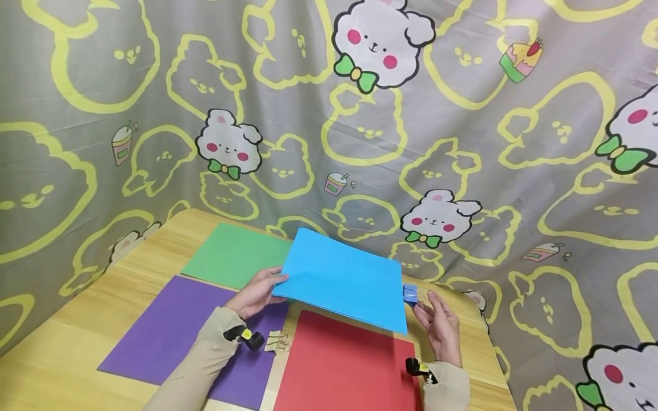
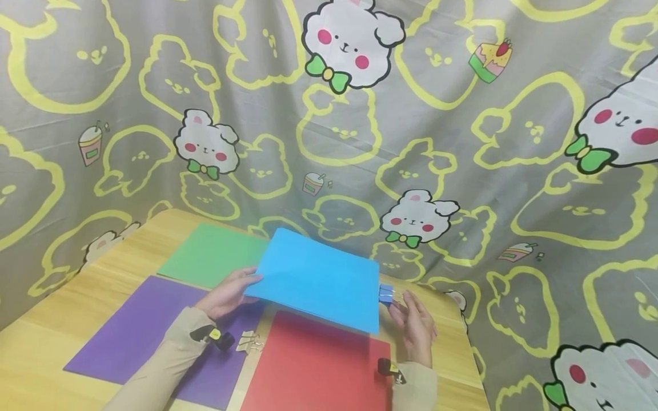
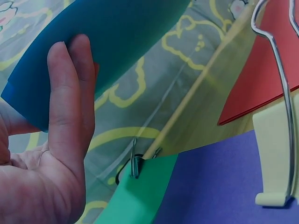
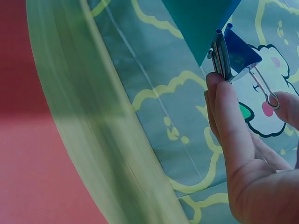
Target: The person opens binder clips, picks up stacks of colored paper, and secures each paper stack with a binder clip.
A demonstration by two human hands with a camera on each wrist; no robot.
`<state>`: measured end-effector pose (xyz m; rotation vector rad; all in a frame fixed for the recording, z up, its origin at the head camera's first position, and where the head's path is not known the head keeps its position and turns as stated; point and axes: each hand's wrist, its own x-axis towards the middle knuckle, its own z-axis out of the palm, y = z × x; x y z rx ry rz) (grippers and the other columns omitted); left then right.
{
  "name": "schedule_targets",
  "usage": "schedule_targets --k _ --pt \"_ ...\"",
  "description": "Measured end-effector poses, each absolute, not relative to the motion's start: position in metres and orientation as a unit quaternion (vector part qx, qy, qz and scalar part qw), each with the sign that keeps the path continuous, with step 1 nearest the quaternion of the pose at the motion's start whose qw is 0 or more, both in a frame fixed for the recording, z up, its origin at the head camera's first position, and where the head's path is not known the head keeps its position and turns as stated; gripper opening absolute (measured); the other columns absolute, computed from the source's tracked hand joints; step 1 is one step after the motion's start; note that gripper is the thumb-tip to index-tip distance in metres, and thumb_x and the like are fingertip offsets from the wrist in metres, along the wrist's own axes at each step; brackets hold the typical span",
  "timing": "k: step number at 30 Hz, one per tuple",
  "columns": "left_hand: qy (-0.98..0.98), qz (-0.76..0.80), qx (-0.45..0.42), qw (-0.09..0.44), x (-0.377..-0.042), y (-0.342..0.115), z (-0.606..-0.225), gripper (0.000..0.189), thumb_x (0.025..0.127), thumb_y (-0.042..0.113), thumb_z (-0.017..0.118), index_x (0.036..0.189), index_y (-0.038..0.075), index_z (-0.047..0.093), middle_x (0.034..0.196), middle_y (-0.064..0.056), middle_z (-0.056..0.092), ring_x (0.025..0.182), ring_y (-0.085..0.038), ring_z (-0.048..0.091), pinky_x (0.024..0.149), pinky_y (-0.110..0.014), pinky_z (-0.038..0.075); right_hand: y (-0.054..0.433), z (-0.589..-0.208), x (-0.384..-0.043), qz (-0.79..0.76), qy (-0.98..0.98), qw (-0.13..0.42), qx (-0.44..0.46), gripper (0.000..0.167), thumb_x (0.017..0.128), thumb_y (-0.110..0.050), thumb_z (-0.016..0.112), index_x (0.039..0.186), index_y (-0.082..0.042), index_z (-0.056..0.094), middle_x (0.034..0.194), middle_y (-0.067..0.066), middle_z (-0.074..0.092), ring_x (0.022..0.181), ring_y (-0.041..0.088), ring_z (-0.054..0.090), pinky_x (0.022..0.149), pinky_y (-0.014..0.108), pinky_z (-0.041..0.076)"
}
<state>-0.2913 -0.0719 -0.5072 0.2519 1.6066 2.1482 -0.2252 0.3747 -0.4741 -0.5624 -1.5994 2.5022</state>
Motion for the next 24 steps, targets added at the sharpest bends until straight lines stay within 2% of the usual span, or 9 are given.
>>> schedule_targets --k 6,11,18,24 --pt "0.581 0.778 0.092 0.222 -0.2904 -0.0713 -0.5072 0.070 0.111 0.020 0.046 0.163 -0.006 0.007 0.117 0.004 0.070 0.098 -0.005 0.071 0.092 -0.032 0.057 0.3747 -0.4728 -0.2249 0.828 -0.526 0.050 -0.189 0.015 0.105 -0.025 0.061 0.099 -0.029 0.075 0.087 0.002 0.076 0.080 0.011 0.076 0.078 0.026 0.064" --pt "0.574 0.781 0.094 0.226 -0.2897 -0.0700 -0.5071 0.066 0.111 0.019 0.047 0.162 -0.007 0.013 0.115 0.004 0.071 0.095 -0.005 0.072 0.090 -0.031 0.057 0.3752 -0.4743 -0.2255 0.820 -0.538 0.043 -0.189 0.013 0.105 -0.027 0.061 0.105 -0.028 0.074 0.089 0.000 0.076 0.082 0.010 0.076 0.080 0.025 0.064" --pt "0.571 0.783 0.095 0.229 -0.2893 -0.0683 -0.5062 0.066 0.111 0.018 0.047 0.162 -0.007 0.013 0.113 0.005 0.071 0.095 -0.005 0.072 0.089 -0.031 0.057 0.3731 -0.4759 -0.2282 0.812 -0.555 0.045 -0.174 0.022 0.105 -0.029 0.060 0.093 -0.033 0.078 0.088 -0.002 0.076 0.082 0.009 0.077 0.080 0.025 0.064" --pt "0.567 0.783 0.099 0.234 -0.2880 -0.0680 -0.5045 0.070 0.110 0.019 0.049 0.162 -0.006 0.008 0.111 0.006 0.072 0.095 -0.006 0.073 0.093 -0.034 0.056 0.3700 -0.4765 -0.2292 0.813 -0.556 0.044 -0.166 0.022 0.105 -0.029 0.060 0.094 -0.032 0.078 0.086 0.000 0.076 0.081 0.010 0.078 0.079 0.026 0.064"
